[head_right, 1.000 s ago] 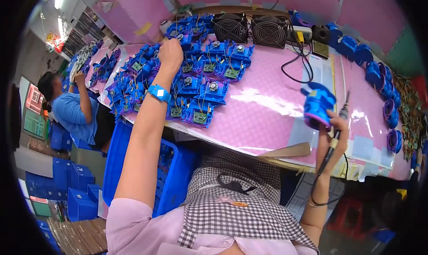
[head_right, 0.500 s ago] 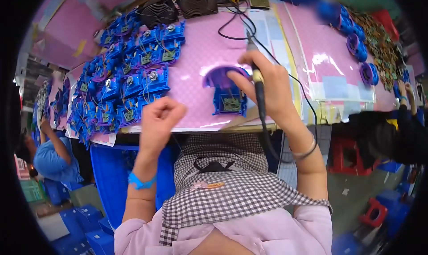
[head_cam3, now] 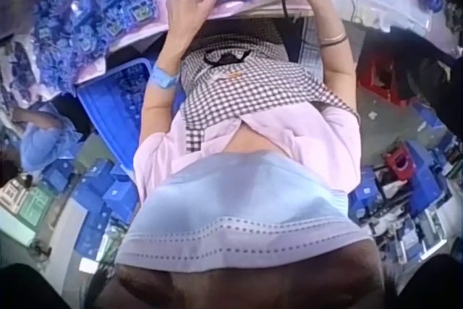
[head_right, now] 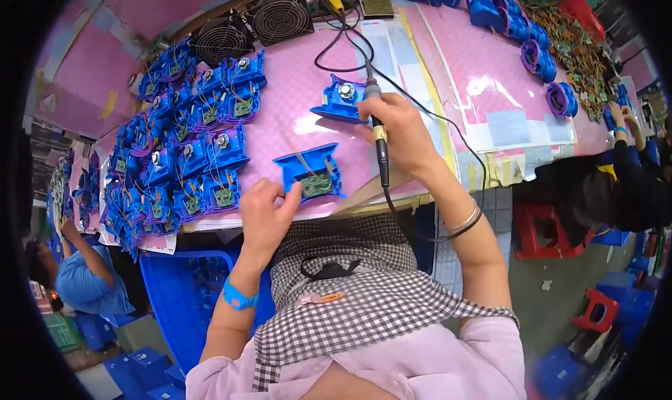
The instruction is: Soldering electronic components onto circuit boards at a factory workstation.
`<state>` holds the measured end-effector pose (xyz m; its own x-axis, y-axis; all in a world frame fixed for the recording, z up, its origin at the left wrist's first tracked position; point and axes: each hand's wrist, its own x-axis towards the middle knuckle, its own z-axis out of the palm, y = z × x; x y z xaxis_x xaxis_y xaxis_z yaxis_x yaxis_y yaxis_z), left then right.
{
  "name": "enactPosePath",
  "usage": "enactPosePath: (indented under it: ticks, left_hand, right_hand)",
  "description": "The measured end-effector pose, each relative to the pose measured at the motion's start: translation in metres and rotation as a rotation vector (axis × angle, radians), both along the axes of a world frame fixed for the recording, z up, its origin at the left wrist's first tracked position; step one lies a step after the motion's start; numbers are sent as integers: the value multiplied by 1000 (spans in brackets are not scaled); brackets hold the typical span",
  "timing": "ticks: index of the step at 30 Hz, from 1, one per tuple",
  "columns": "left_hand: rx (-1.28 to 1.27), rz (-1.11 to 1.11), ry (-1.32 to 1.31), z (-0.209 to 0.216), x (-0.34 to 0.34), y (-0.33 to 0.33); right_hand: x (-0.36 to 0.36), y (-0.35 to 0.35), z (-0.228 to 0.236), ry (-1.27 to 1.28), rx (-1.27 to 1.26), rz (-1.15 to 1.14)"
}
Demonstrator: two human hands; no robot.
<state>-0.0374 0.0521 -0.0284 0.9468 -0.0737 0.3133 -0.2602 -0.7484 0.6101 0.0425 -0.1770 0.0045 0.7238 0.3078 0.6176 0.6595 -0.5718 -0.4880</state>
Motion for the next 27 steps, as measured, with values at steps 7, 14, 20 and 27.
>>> enactPosePath:
  ticks: [7, 14, 20, 27]
  left_hand:
    - [-54, 122, -29, 3, -21, 10]
    - [-485, 180, 78, 33, -15, 31]
    - [-1513, -432, 800, 48, -5, 11]
    - [-1449, -342, 752, 33, -24, -7]
  right_hand:
    - [-7, 7, -29, 160, 35, 181]
    - [-43, 10, -23, 166, 318, 103]
    - [-67, 48, 4, 213, 416, 258]
    - [-74, 63, 1, 365, 716, 241]
